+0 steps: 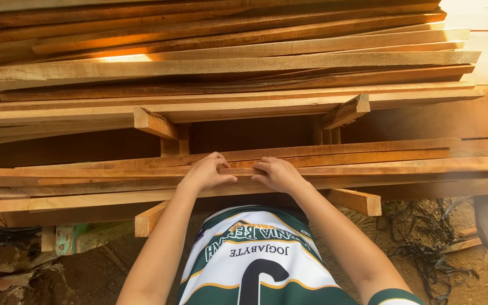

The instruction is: Sort and arrange thin wood planks onto a stack in a woodworking workshop.

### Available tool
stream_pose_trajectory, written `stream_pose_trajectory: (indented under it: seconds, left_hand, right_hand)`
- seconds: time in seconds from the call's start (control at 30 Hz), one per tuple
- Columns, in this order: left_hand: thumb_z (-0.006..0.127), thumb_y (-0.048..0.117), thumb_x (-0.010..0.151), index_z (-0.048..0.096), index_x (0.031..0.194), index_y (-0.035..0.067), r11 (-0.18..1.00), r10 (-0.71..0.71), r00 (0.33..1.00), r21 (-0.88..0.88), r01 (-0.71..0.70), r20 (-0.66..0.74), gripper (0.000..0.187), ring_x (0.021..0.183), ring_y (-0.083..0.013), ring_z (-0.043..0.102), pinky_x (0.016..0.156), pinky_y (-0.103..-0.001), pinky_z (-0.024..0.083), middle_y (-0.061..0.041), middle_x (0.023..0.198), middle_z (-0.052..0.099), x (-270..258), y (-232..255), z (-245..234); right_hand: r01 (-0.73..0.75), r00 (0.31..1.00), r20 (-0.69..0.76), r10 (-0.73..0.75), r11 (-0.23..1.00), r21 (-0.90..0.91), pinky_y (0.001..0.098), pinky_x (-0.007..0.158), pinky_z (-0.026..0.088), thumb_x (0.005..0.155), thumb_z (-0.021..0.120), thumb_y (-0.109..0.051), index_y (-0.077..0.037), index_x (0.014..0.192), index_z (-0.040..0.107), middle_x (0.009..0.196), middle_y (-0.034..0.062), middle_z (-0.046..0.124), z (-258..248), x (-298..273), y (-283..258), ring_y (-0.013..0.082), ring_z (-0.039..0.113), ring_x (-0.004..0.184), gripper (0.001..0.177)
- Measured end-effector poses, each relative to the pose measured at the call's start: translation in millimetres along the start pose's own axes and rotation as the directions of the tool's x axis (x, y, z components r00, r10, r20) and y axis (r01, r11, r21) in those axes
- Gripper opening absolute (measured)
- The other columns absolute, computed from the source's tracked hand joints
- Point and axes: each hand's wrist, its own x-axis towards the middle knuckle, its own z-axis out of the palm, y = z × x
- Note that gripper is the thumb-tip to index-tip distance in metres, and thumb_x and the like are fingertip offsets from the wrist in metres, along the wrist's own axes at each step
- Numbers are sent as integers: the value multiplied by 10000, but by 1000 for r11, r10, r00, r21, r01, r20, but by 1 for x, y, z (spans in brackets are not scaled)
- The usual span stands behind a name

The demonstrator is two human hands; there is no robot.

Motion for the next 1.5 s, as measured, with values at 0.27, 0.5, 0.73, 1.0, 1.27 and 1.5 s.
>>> stream_pose_trajectory:
  seconds: [0.27, 0.5, 0.73, 1.0, 1.27, 1.5]
  left_hand:
    - [696, 444, 922, 688, 1285, 247, 998, -16, 995, 65, 23, -102, 413, 1278, -232, 595, 1098, -434, 422, 11, 1266, 692, 34, -41, 37]
    - [714, 562, 884, 505, 1480, 230, 963, 4, 985, 267, 42, -171, 714, 1418, -214, 420, 1192, -451, 241, 1, 1462, 537, 23, -37, 55]
    - [738, 681, 797, 408, 1527, 145, 950, -36, 983, 298, 90, -183, 964, 1436, -275, 384, 1219, -488, 195, -80, 1496, 485, 20, -34, 61]
    - [646, 829, 764, 547, 1390, 135, 940, -17, 975, 330, 91, -220, 940, 1352, -282, 479, 1159, -476, 294, -83, 1363, 548, 27, -53, 73]
    - [704, 805, 705, 554, 1351, 157, 912, -76, 984, 388, 135, -162, 927, 1288, -279, 509, 1052, -464, 369, -70, 1329, 567, 38, -46, 65]
    - [716, 807, 679, 547, 1333, 138, 905, -54, 986, 409, 115, -158, 951, 1269, -299, 512, 1042, -482, 351, -85, 1294, 584, 43, -49, 71]
  right_hand:
    - [-131, 991, 12, 131, 988, 84, 424, 913, 563, 994, 604, -448, -196, 1215, 723, 1142, 40, 686, -1, 28, 6, 292, 679, 1075, 355]
    - [-151, 987, 58, 149, 988, 37, 447, 969, 542, 895, 655, -620, -196, 1253, 705, 1176, 51, 681, 12, 35, 15, 301, 685, 1114, 557]
    - [-46, 999, -9, 45, 996, -78, 383, 927, 518, 947, 629, -560, -178, 1234, 709, 1107, 31, 659, 10, 31, 9, 243, 631, 1120, 485]
    - [-81, 996, -31, 79, 992, -101, 362, 940, 467, 971, 598, -574, -209, 1265, 678, 1215, 11, 621, 32, 31, 17, 208, 561, 1176, 475]
    - [-169, 984, 33, 173, 979, -114, 381, 967, 459, 932, 620, -607, -169, 1221, 681, 1152, 28, 644, 34, 45, 12, 212, 554, 1176, 528]
    - [-151, 987, 40, 153, 987, -64, 423, 942, 499, 931, 675, -478, -116, 1199, 635, 1123, 69, 656, 39, 48, 17, 269, 619, 1185, 452]
